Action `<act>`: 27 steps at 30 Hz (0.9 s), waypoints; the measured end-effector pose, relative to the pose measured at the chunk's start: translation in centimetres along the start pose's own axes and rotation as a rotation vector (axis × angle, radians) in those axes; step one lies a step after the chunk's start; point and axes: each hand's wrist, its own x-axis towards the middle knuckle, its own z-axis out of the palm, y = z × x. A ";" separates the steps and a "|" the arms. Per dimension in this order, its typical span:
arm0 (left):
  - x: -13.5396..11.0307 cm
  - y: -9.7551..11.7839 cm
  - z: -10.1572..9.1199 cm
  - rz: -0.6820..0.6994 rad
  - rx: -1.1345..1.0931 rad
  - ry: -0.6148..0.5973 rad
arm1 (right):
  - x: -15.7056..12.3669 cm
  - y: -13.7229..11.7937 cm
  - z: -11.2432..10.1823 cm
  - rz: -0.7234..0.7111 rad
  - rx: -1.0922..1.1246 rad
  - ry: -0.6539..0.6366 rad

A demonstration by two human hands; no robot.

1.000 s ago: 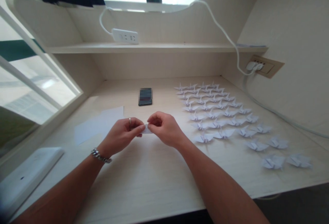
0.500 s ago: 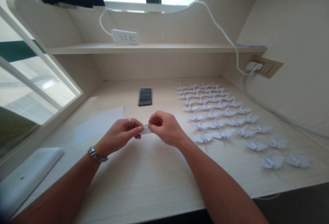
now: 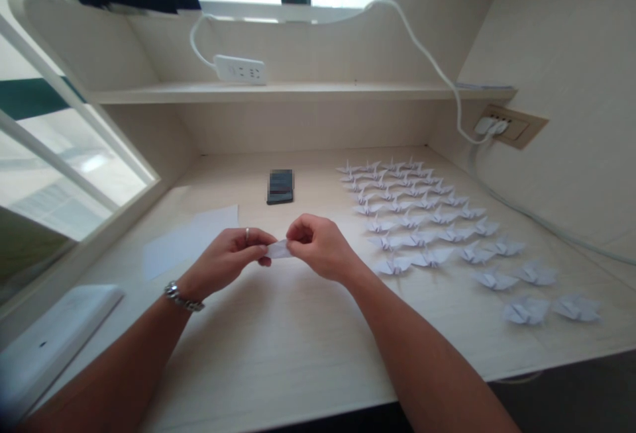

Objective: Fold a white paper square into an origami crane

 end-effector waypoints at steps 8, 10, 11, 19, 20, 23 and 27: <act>0.0 0.3 0.3 0.063 0.128 0.060 | 0.1 0.2 -0.1 0.032 0.047 -0.018; 0.0 0.3 0.2 0.053 0.117 0.057 | 0.2 0.3 -0.5 0.045 0.054 -0.012; 0.0 0.3 0.2 0.049 0.115 0.056 | 0.2 0.3 -0.6 0.050 0.054 -0.009; -0.1 0.4 0.3 0.072 0.191 0.070 | 0.2 0.2 -0.2 0.028 0.039 -0.015; -0.2 0.4 0.3 0.075 0.198 0.064 | 0.1 0.2 0.0 0.022 0.012 -0.017; -0.1 0.3 0.3 0.067 0.184 0.042 | 0.1 0.1 0.2 0.015 -0.023 -0.032; 0.0 0.2 0.1 0.042 0.101 0.047 | 0.3 0.4 -0.2 0.023 0.009 -0.013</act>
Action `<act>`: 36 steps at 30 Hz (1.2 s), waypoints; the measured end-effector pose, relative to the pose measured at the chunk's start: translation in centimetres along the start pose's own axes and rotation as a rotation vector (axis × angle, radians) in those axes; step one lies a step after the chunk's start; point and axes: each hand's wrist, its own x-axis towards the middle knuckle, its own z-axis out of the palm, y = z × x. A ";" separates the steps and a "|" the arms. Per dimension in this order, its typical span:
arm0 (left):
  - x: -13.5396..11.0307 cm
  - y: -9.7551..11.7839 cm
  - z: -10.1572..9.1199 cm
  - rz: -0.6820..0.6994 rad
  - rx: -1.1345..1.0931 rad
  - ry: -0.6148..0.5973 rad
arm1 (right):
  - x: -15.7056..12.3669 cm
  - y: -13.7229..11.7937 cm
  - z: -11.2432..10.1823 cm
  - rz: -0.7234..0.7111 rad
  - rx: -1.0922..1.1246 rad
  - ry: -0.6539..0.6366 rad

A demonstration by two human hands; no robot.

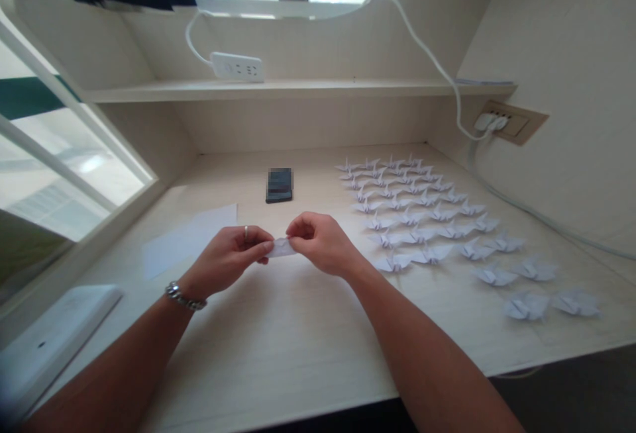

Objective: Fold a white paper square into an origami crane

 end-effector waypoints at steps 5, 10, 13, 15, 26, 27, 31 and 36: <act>0.0 -0.2 -0.3 -0.039 -0.071 -0.020 | 0.1 0.2 -0.4 0.008 0.027 0.020; 0.2 -0.6 -0.4 -0.101 -0.190 -0.016 | 0.0 -0.1 -0.3 -0.008 -0.002 0.031; 0.3 -0.5 -0.3 -0.087 -0.152 -0.009 | 0.0 -0.2 -0.3 -0.009 -0.012 0.041; 0.2 -0.4 -0.2 -0.063 -0.110 -0.011 | 0.1 -0.1 -0.3 -0.002 -0.003 0.042; 0.3 -0.6 -0.3 -0.073 -0.085 0.080 | 0.6 0.0 -0.8 0.101 0.166 0.162; 0.3 -0.6 -0.3 -0.078 -0.082 0.086 | 0.6 0.1 -0.7 0.102 0.167 0.160; 0.4 -0.6 -0.2 -0.079 -0.114 0.074 | 0.6 0.5 -0.2 0.092 0.161 0.084; 0.3 -0.4 -0.3 -0.142 -0.304 0.067 | 0.6 0.3 -0.4 0.113 0.249 0.129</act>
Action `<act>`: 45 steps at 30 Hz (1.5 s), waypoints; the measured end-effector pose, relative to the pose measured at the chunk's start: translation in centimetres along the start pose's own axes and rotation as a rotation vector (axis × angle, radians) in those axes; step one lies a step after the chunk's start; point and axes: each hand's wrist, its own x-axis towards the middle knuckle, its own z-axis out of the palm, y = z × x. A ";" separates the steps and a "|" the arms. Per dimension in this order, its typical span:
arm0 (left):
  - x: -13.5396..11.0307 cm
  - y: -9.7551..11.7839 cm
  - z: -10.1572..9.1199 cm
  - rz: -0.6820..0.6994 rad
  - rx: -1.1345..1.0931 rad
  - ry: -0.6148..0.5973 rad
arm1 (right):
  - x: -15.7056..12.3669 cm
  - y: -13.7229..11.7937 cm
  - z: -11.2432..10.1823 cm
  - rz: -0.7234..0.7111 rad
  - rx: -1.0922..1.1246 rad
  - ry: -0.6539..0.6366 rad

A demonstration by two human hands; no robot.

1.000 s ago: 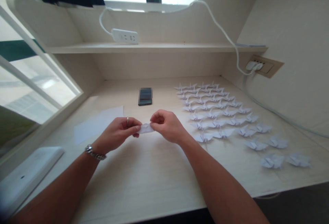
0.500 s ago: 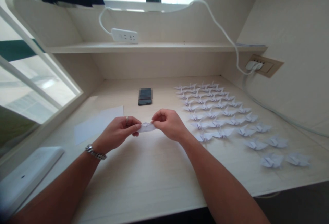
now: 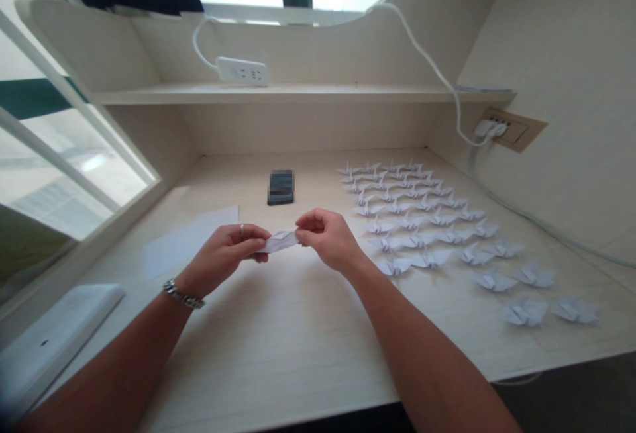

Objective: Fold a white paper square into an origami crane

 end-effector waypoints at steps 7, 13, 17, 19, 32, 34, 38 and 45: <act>0.1 -0.6 -0.2 0.152 -0.102 0.061 | -0.1 -0.6 -0.2 0.047 0.093 -0.001; -0.2 -0.5 0.5 0.322 -0.026 -0.082 | -0.6 -0.2 0.5 0.127 0.166 -0.170; -0.3 -0.3 0.5 0.195 -0.033 -0.096 | -0.4 -0.2 0.4 0.109 0.058 -0.083; -0.2 -0.3 0.5 0.130 0.025 -0.099 | -0.2 -0.4 0.1 0.053 0.025 0.017; -0.3 -0.1 0.7 0.122 0.221 -0.035 | -0.9 -0.2 0.8 -0.113 -0.421 -0.087; -0.2 -0.1 0.7 0.112 0.124 -0.005 | -0.8 -0.2 0.8 -0.100 -0.401 -0.055; -0.2 -0.1 0.9 0.128 0.054 0.052 | -0.7 -0.2 0.9 -0.082 -0.305 -0.037; -0.5 0.1 1.5 0.119 -0.015 0.049 | -1.1 -0.3 1.3 -0.067 -0.161 -0.124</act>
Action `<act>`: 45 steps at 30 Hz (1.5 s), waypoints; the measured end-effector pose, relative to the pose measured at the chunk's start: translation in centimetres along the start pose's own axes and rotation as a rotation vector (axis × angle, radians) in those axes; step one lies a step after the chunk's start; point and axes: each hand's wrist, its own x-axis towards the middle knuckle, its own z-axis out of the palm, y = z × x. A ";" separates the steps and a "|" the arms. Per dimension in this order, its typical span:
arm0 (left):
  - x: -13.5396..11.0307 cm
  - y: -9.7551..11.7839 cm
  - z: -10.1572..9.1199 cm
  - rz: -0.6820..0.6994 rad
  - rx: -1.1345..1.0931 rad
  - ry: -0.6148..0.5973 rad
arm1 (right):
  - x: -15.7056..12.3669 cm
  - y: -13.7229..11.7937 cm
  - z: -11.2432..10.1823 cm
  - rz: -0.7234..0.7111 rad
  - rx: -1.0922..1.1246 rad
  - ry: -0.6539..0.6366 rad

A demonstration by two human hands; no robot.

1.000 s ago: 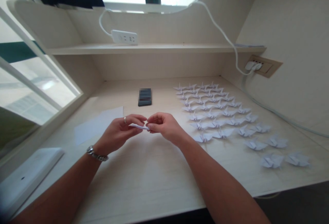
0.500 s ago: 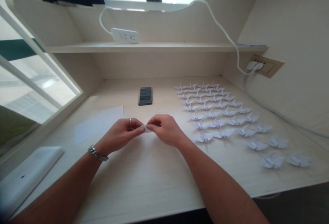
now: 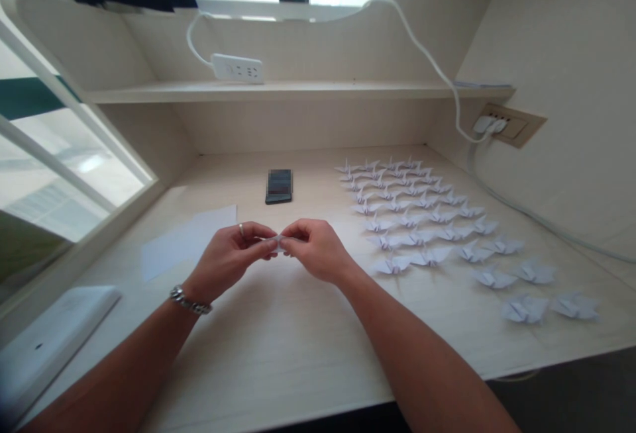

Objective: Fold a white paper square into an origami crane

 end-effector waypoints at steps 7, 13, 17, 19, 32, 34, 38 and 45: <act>-0.1 0.0 0.1 0.002 -0.062 -0.003 | 0.1 0.0 0.2 -0.001 0.077 0.028; -0.1 0.1 0.1 0.010 -0.059 0.008 | 0.1 -0.2 0.4 0.025 0.136 0.039; -0.1 0.4 0.2 0.003 -0.068 0.046 | 0.1 -0.5 0.5 0.061 0.213 0.057; -0.1 0.6 0.2 0.004 -0.062 0.051 | 0.0 -0.6 0.6 0.084 0.228 0.057; -0.5 0.1 0.1 0.102 0.095 0.100 | 0.0 -0.7 0.1 0.091 0.267 -0.010; -0.4 0.0 0.2 0.102 0.050 0.087 | 0.0 -0.6 0.0 0.064 0.215 -0.009; -0.2 -0.3 0.2 0.108 -0.018 0.090 | 0.0 -0.4 0.0 0.004 0.142 -0.008; -0.2 -0.5 0.2 0.120 -0.081 0.080 | -0.1 -0.4 0.0 -0.036 0.088 0.008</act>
